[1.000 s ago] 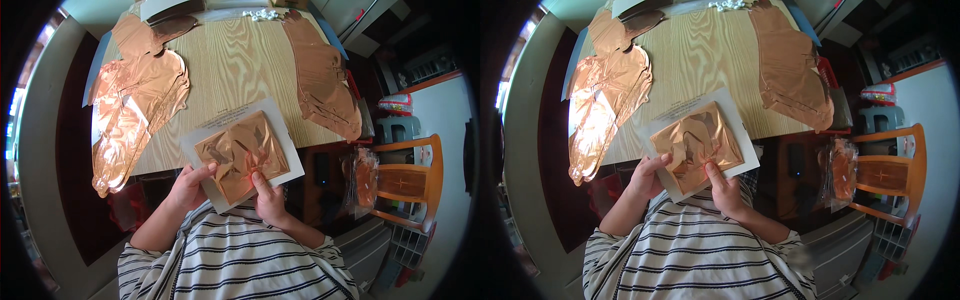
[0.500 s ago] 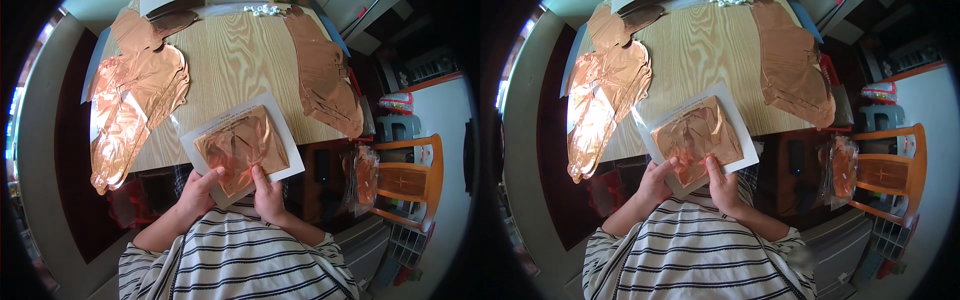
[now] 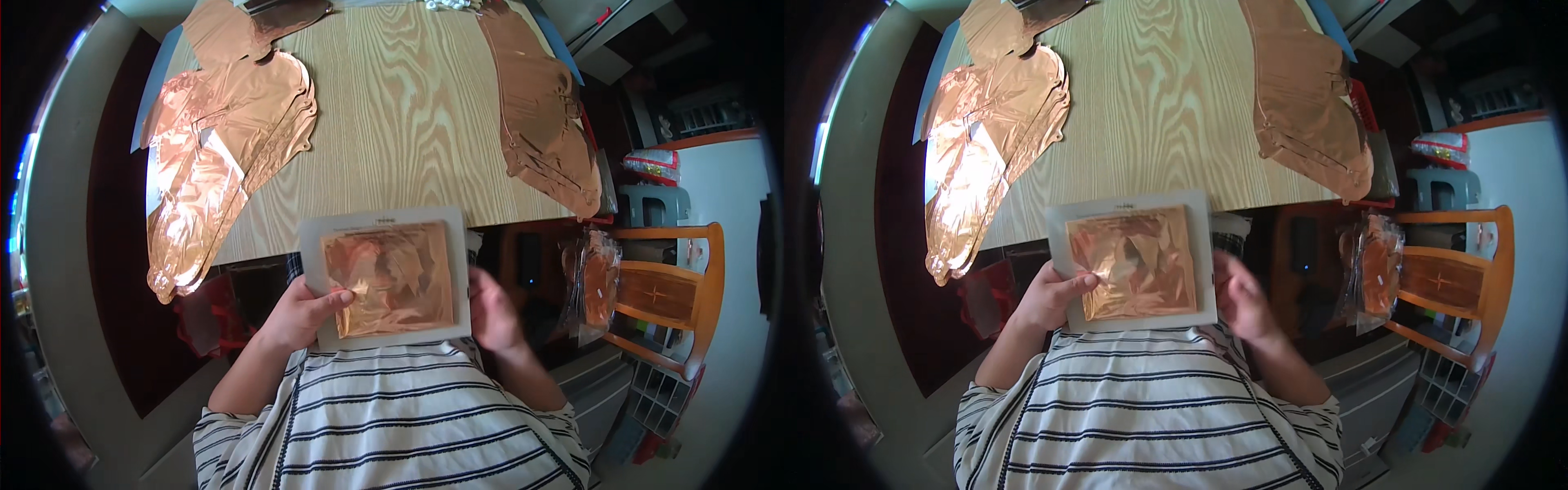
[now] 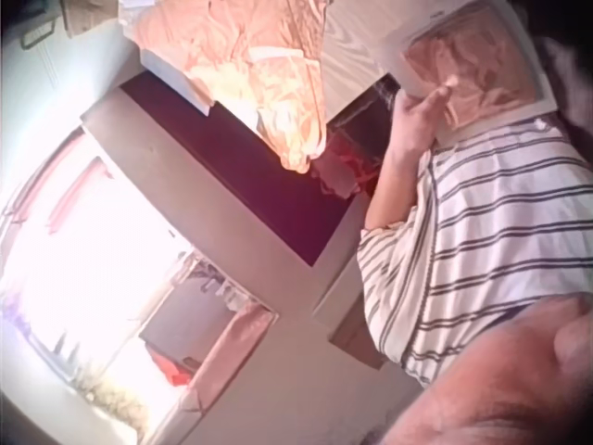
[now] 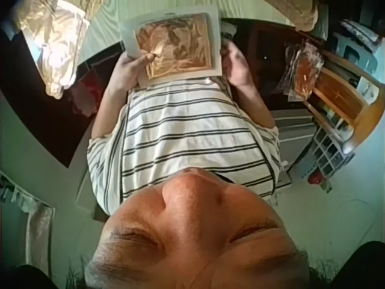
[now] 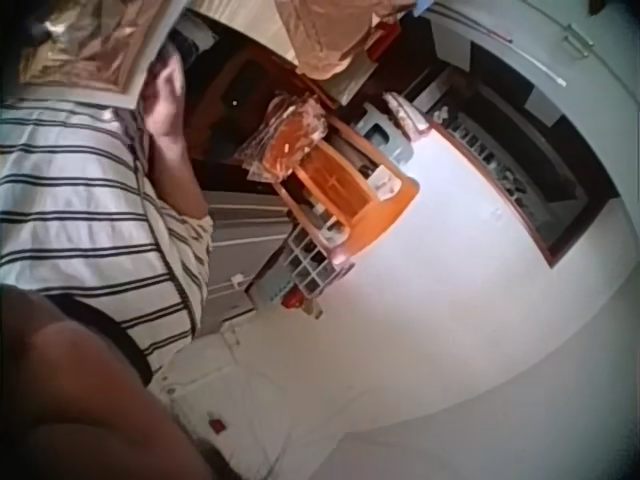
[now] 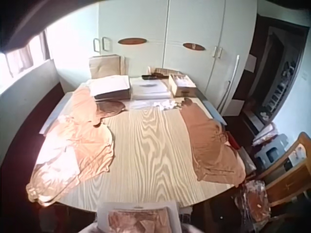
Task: Folding metallic foil balloons and placing them into clear plastic packaging sleeves.
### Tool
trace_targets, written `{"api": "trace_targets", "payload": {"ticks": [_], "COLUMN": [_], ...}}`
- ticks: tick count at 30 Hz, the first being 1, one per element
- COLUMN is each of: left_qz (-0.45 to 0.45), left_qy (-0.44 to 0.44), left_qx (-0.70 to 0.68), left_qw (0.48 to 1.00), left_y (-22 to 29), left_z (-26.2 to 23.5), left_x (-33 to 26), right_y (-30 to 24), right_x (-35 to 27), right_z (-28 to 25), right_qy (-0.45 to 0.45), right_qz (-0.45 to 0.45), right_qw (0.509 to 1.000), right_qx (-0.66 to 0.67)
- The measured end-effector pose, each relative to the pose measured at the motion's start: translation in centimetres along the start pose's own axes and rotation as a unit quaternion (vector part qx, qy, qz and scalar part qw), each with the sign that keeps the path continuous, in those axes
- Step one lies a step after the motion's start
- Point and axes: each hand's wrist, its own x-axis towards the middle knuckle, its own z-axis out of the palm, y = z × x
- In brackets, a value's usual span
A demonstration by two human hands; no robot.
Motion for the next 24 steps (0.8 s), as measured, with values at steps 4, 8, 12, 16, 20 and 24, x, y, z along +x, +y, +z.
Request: {"api": "trace_targets", "payload": {"ticks": [4,8,12,16,20,24], "left_qz": [-0.015,0.036,0.099,0.146,0.095,0.099], "left_qy": [-0.059,-0.086,-0.020,0.003,-0.002,-0.008], "left_qx": [0.024,-0.053,-0.121,-0.041,-0.044,-0.029], "left_qw": [0.998,0.994,0.987,0.988,0.995,0.995], "left_y": [0.9,2.2,2.3,1.3,-0.3,0.6], "left_z": [0.1,-0.1,0.1,1.6,1.2,0.9], "left_x": [0.5,0.2,-0.1,-1.3,-3.2,-3.1], "right_y": [-3.5,-2.5,-2.5,-2.0,-2.0,-1.3], "right_x": [2.7,3.3,3.3,2.8,0.5,1.0], "right_z": [2.3,4.8,6.4,6.7,6.5,5.7], "right_qy": [0.072,0.096,0.124,0.148,0.146,0.119], "right_qz": [0.037,-0.012,-0.027,-0.063,-0.010,-0.024], "right_qw": [0.984,0.970,0.968,0.958,0.956,0.963], "right_qx": [-0.159,-0.221,-0.219,-0.238,-0.254,-0.241]}}
